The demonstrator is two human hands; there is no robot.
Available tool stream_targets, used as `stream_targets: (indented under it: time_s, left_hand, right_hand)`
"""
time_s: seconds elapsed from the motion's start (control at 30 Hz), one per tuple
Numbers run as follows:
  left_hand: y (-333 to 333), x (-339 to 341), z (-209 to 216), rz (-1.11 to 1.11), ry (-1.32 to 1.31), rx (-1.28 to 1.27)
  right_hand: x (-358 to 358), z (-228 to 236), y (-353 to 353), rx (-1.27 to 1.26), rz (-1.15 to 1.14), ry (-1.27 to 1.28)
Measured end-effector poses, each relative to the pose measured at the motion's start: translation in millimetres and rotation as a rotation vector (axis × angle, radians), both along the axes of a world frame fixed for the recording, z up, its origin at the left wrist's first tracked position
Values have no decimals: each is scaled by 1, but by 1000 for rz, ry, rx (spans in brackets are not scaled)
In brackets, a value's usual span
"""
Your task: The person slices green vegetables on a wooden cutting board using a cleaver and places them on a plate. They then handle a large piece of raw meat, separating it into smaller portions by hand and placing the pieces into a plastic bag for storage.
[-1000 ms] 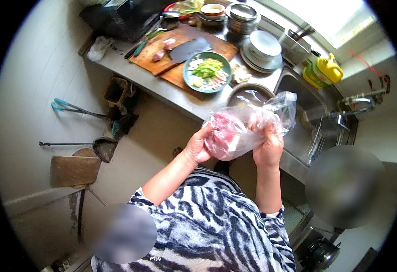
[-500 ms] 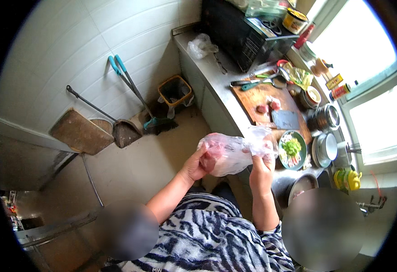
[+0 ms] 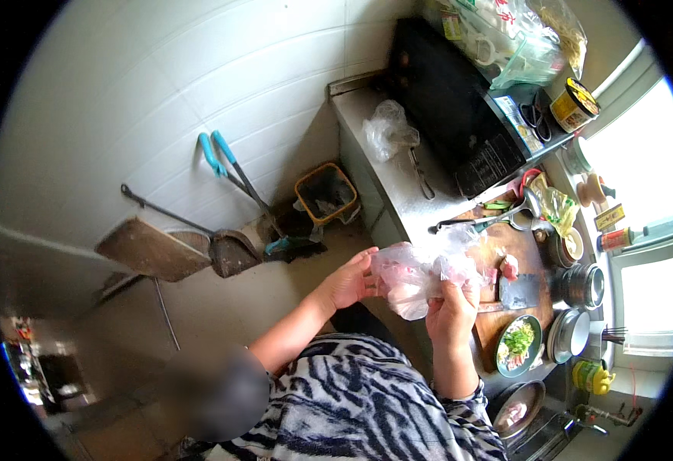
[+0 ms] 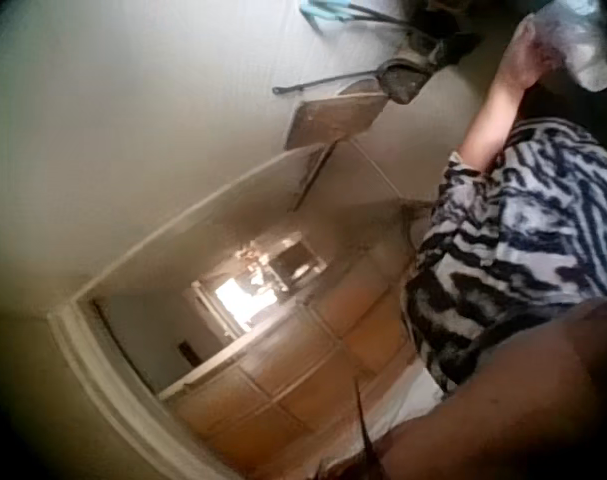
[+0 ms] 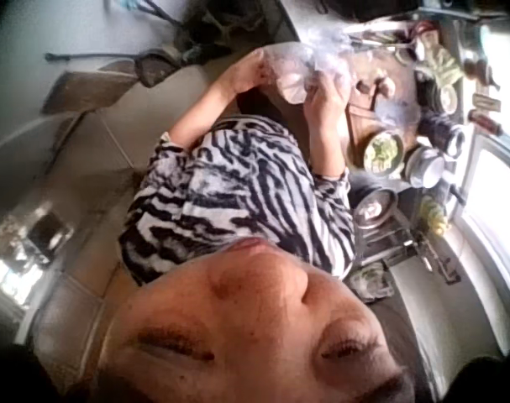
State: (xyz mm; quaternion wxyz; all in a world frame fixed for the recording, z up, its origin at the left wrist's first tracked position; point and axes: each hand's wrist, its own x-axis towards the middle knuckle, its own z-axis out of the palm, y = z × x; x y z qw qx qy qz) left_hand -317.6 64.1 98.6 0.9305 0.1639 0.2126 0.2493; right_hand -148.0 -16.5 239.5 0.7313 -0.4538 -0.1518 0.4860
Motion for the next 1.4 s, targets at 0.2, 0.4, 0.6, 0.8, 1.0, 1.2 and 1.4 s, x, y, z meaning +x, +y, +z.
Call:
stream_targets:
  time_s: [0.2,0.4,0.6,0.8,1.0,1.2,1.4]
  left_hand:
    - [131,3,-9,0,493,297]
    - [275,75,-65,445,1164,581]
    - [348,95,-103,524,1234,525]
    - [323,-18,-8,566,589,390]
    - [290,-153,60,451,528,283]
    - [291,-182,63,621,355,120]
    - [320,-184,64,661,191,23]
  right_hand:
    - [15,-6,52,-23,-33,-57]
    - [24,-9,92,-30,-178,-95]
    - [17,-12,127,-150,-331,-131]
    - [16,-22,192,-175,-313,-131]
    - [17,-25,301,-80,-323,-148]
    - [22,-87,398,-37,-371,11]
    - [44,-162,390,-230,-382,24]
